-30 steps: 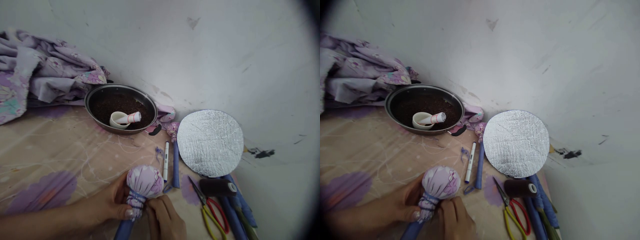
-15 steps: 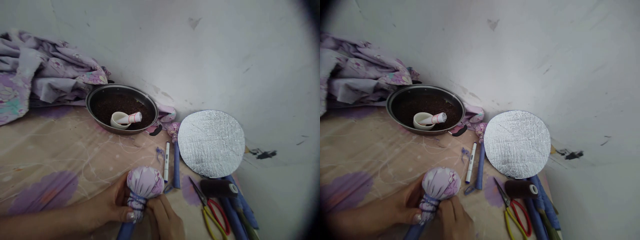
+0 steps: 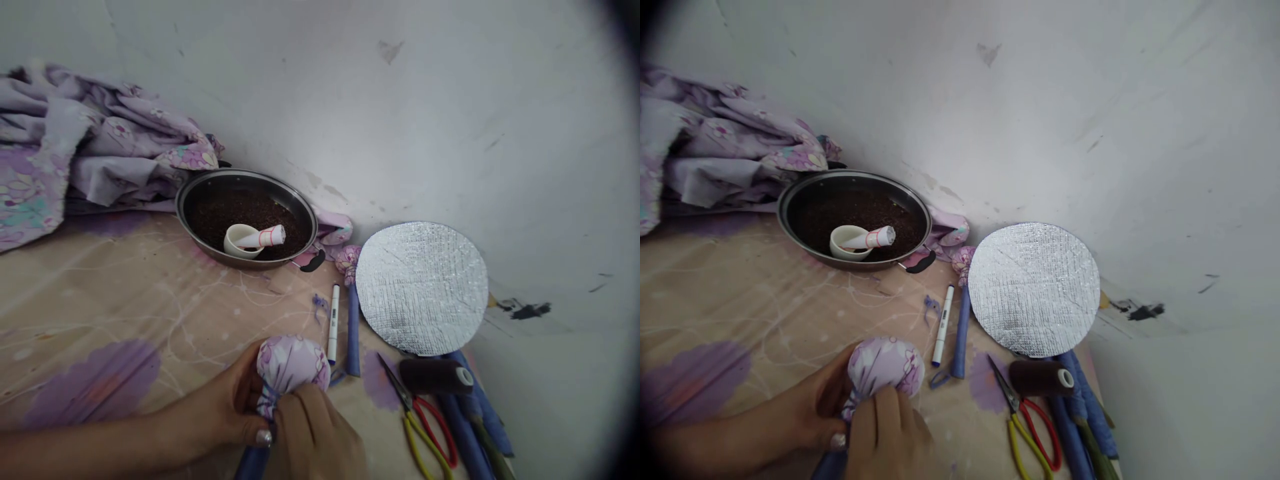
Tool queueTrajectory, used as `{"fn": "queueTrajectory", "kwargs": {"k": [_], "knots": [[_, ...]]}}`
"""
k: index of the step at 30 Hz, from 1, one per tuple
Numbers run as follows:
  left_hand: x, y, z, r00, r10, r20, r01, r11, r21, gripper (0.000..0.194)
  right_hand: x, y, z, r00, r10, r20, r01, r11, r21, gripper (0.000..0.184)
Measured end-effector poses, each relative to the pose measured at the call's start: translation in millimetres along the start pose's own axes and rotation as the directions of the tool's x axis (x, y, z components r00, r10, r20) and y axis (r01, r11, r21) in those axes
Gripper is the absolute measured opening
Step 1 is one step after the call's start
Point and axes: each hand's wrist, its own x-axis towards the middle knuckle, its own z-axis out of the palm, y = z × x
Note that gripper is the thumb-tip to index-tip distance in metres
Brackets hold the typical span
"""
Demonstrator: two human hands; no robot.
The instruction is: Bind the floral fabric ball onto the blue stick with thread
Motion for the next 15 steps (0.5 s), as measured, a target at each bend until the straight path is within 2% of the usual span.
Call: {"fn": "queueTrajectory", "kwargs": {"k": [4, 6, 7, 9, 11, 13, 15], "knots": [[-0.6, 4.4, 2.1, 0.998, -0.051, -0.034, 0.053, 0.995, 0.084, 0.087, 9.5, -6.9, -7.3, 0.999, 0.041, 0.03, -0.043, 0.996, 0.083, 0.055], [-1.6, 3.5, 0.4, 0.997, -0.074, -0.032, 0.077, 0.991, 0.112, 0.089, 15.7, -5.1, -12.7, 0.993, 0.122, -0.008, -0.115, 0.958, 0.262, 0.047], [-2.1, 2.2, -1.2, 0.997, -0.079, -0.021, 0.081, 0.991, 0.11, 0.09, 18.9, -2.4, -16.2, 0.98, 0.197, -0.021, -0.174, 0.908, 0.382, 0.041], [-3.0, -1.0, -5.2, 0.996, -0.085, -0.013, 0.085, 0.993, 0.084, 0.091, 24.7, 5.6, -24.8, 0.924, 0.382, 0.019, -0.311, 0.719, 0.622, 0.033], [-3.7, -2.6, -8.4, 0.997, -0.074, -0.013, 0.075, 0.995, 0.062, 0.093, 29.1, 14.2, -35.5, 0.84, 0.525, 0.134, -0.42, 0.474, 0.774, 0.03], [-3.8, 0.3, -8.2, 0.994, -0.113, -0.013, 0.114, 0.991, 0.068, 0.095, 32.4, 19.8, -47.1, 0.774, 0.589, 0.233, -0.46, 0.27, 0.846, 0.032], [-3.7, 8.0, -4.2, 0.986, -0.168, -0.008, 0.169, 0.983, 0.077, 0.099, 35.8, 21.0, -59.0, 0.744, 0.619, 0.252, -0.434, 0.16, 0.887, 0.029]]}}
